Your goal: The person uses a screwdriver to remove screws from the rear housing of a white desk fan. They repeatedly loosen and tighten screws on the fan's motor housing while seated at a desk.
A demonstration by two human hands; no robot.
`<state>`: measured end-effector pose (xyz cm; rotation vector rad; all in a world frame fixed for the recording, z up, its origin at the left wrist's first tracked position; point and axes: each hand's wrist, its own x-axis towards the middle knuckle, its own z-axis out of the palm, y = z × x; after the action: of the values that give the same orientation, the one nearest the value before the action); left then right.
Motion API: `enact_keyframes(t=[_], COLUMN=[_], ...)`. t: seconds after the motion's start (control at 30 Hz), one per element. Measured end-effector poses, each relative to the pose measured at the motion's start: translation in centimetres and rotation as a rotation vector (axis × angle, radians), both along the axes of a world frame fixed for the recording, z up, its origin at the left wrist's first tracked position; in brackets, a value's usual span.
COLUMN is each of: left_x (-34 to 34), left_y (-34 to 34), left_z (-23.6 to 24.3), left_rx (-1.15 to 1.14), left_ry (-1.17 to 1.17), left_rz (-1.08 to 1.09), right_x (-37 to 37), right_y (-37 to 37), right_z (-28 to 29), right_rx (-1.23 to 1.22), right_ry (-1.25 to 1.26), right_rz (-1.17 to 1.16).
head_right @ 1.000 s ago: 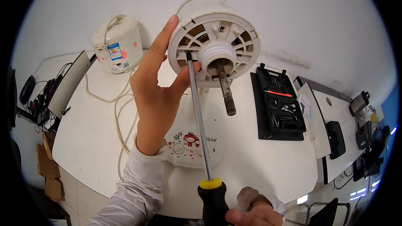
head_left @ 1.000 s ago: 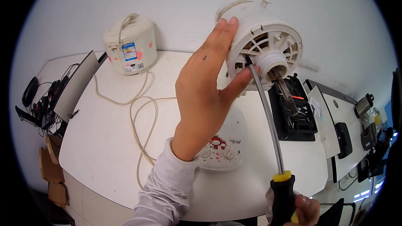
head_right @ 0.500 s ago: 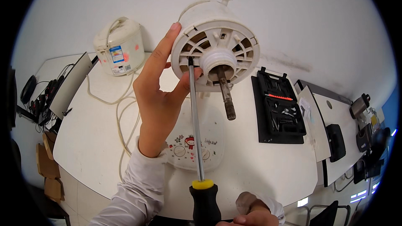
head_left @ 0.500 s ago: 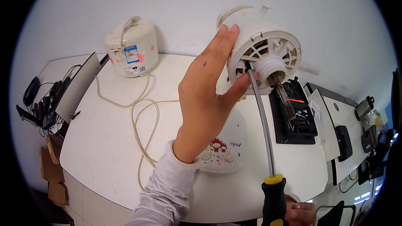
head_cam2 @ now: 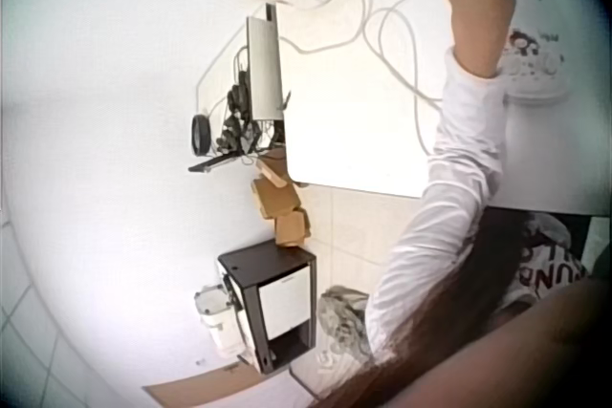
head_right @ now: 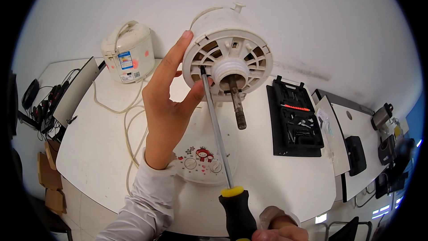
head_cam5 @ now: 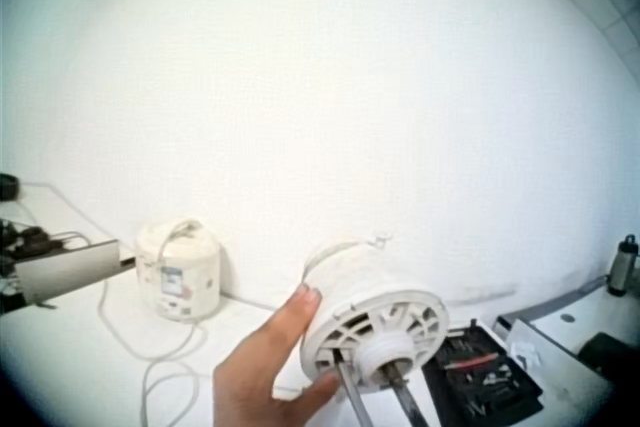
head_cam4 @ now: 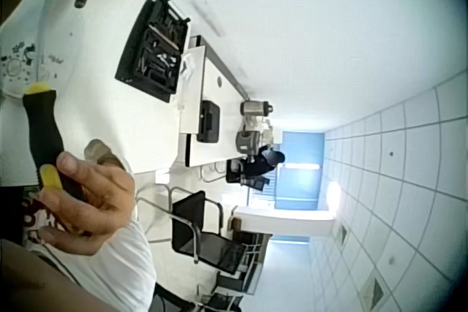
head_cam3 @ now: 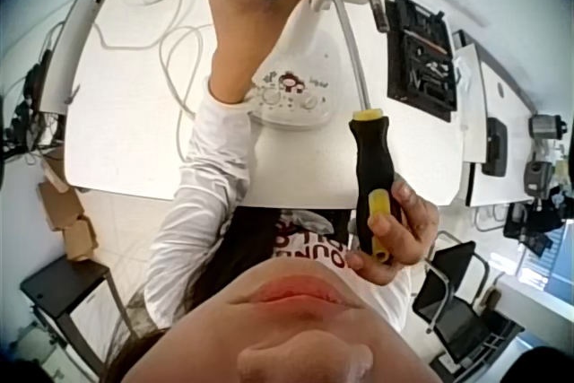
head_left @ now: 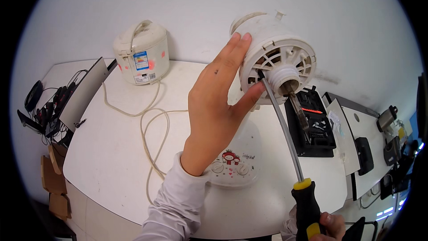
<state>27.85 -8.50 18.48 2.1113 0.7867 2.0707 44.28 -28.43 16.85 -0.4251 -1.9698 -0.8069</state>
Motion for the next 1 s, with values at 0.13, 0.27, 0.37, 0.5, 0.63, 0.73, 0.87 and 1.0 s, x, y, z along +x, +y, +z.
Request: enact_keyframes(t=[0.13,0.27,0.37,0.5,0.63,0.73,0.87,1.0], left_x=[-0.1,-0.5,-1.3,-1.7,-2.5,-2.4,-0.8,-1.0], left_y=[0.0,-0.4,-1.4,-5.5,-11.0,-11.7,-12.2,-11.9], left_z=[0.0,0.1,1.0,3.1,3.2,2.0,1.4,1.1], left_rx=[0.016,0.005,0.045,0.216,0.218,0.226,0.307,0.340], left_ry=[0.026,0.067,0.178,0.292,0.494,0.447,0.399,0.404], left_rz=[-0.001,0.030,0.098,0.059,-0.421,-0.462,-0.499,-0.478], right_x=[0.7,1.2,1.2,1.1,0.7,-0.4,-1.5,-1.5], right_y=[-0.9,-0.8,-0.7,-0.7,-0.6,1.7,1.2,0.6], right_z=[0.9,1.8,1.2,1.0,1.4,0.3,0.2,-1.9], right_rx=[-0.113,-0.119,-0.143,-0.105,-0.088,0.047,0.155,0.040], right_ry=[-0.091,-0.233,-0.170,-0.039,-0.057,0.061,0.135,0.398], right_rz=[-0.035,-0.027,-0.029,-0.075,-0.074,-0.036,-0.101,0.013])
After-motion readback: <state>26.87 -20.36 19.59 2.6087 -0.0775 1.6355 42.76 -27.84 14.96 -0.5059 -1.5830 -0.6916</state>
